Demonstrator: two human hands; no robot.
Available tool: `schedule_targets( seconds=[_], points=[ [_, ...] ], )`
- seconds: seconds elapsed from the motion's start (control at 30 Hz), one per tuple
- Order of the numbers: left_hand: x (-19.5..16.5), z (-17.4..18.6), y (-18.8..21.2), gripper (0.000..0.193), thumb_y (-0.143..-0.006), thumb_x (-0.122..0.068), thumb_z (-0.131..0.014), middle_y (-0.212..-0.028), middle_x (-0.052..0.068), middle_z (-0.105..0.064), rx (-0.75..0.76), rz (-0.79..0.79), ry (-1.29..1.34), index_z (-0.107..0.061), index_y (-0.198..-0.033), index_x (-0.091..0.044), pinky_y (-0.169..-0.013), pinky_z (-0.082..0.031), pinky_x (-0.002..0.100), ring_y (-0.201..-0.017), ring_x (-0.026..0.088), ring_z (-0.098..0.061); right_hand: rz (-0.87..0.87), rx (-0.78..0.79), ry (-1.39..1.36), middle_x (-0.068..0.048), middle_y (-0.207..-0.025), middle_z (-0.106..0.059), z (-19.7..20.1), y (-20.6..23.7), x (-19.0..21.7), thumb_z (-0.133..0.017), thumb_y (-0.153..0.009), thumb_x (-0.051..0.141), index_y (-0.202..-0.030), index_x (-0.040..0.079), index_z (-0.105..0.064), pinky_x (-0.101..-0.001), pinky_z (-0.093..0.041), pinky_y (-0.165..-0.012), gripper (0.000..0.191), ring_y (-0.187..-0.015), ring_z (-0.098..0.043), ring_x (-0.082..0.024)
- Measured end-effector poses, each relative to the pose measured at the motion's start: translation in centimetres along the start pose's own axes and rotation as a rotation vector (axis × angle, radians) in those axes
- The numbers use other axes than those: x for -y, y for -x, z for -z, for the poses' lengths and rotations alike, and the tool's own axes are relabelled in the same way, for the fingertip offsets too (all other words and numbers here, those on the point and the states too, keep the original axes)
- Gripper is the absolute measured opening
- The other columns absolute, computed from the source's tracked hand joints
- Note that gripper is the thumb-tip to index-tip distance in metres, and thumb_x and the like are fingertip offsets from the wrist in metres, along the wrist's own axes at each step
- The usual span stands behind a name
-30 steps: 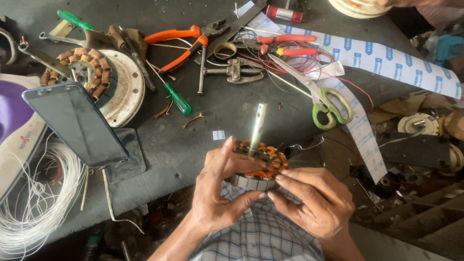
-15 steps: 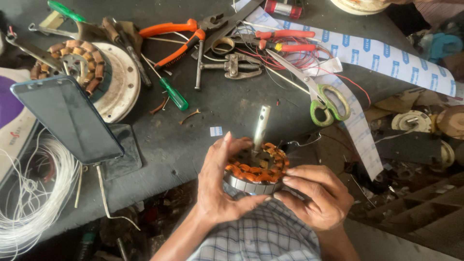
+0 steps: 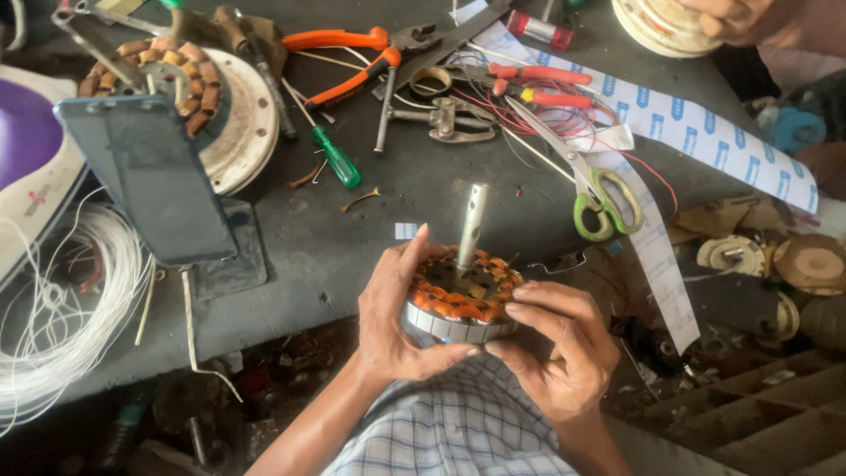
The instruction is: The person wraps a strip of insulating tape around the copper windings of a motor stator. They use a screwdriver to press the tape into the slots and trim the edges with scissors. The person repeats this process for multiple sections of the stator.
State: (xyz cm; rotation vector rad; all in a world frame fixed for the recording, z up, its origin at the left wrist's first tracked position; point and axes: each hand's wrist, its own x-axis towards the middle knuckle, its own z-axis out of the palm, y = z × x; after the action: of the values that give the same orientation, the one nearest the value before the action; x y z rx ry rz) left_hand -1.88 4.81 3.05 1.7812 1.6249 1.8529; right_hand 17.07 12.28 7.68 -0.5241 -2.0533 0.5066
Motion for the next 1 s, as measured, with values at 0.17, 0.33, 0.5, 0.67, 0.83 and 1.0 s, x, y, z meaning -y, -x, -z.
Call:
schedule_targets(
  seconds=[0.17, 0.33, 0.5, 0.67, 0.83, 1.0],
  points=[
    [0.6, 0.4, 0.5, 0.112, -0.08, -0.061, -0.082, -0.133, 0.017, -0.07, -0.014, -0.001, 0.004, -0.037, -0.161, 0.002, -0.1, -0.057, 0.039, -0.115, 0.028, -0.069, -0.074, 0.052, -0.03, -0.012, -0.126, -0.066, -0.6, -0.1, 0.8, -0.081, -0.085, 0.034, -0.12, 0.003, -0.067, -0.039, -0.058, -0.107, 0.048, -0.125, -0.066, -0.028],
    [1.0, 0.5, 0.9, 0.112, -0.08, -0.063, -0.08, -0.131, 0.017, -0.07, -0.029, 0.001, 0.015, -0.038, -0.161, 0.002, -0.101, -0.057, 0.039, -0.114, 0.028, -0.07, -0.213, 0.128, -0.196, -0.016, -0.143, -0.057, -1.2, 0.0, 0.6, -0.075, -0.089, 0.046, -0.132, 0.001, -0.062, -0.0408, -0.054, -0.113, 0.064, -0.137, -0.058, -0.028],
    [1.1, 0.6, 1.4, 0.112, -0.08, -0.063, -0.08, -0.131, 0.017, -0.069, -0.036, 0.009, 0.026, -0.037, -0.161, 0.001, -0.1, -0.057, 0.039, -0.113, 0.028, -0.069, -0.3, 0.14, -0.331, -0.017, -0.147, -0.052, -1.7, 0.8, 0.4, -0.073, -0.09, 0.052, -0.133, -0.001, -0.06, -0.0411, -0.055, -0.113, 0.07, -0.138, -0.057, -0.029],
    [1.2, 0.7, 1.5, 0.112, -0.081, -0.063, -0.08, -0.134, 0.016, -0.068, -0.034, 0.001, 0.02, -0.035, -0.162, 0.0, -0.1, -0.056, 0.039, -0.113, 0.027, -0.068, -0.26, 0.141, -0.304, -0.016, -0.146, -0.055, -2.0, 1.1, -0.2, -0.073, -0.089, 0.052, -0.132, 0.0, -0.062, -0.041, -0.057, -0.112, 0.069, -0.137, -0.059, -0.029],
    [1.0, 0.6, 1.6, 0.116, -0.078, -0.065, -0.081, -0.134, 0.016, -0.068, -0.011, 0.018, 0.015, -0.034, -0.162, 0.001, -0.101, -0.056, 0.042, -0.115, 0.029, -0.066, -0.275, 0.121, -0.394, -0.016, -0.147, -0.054, -2.2, 1.7, -0.8, -0.075, -0.089, 0.05, -0.134, 0.0, -0.061, -0.0414, -0.056, -0.112, 0.068, -0.138, -0.059, -0.028],
    [0.9, 0.5, 1.4, 0.114, -0.08, -0.063, -0.081, -0.136, 0.016, -0.066, -0.017, -0.02, 0.019, -0.033, -0.162, 0.0, -0.101, -0.055, 0.042, -0.118, 0.031, -0.065, -0.294, 0.103, -0.422, -0.016, -0.147, -0.054, -2.3, 2.2, -1.4, -0.075, -0.088, 0.051, -0.134, 0.001, -0.061, -0.0407, -0.058, -0.112, 0.07, -0.138, -0.059, -0.028]
  ],
)
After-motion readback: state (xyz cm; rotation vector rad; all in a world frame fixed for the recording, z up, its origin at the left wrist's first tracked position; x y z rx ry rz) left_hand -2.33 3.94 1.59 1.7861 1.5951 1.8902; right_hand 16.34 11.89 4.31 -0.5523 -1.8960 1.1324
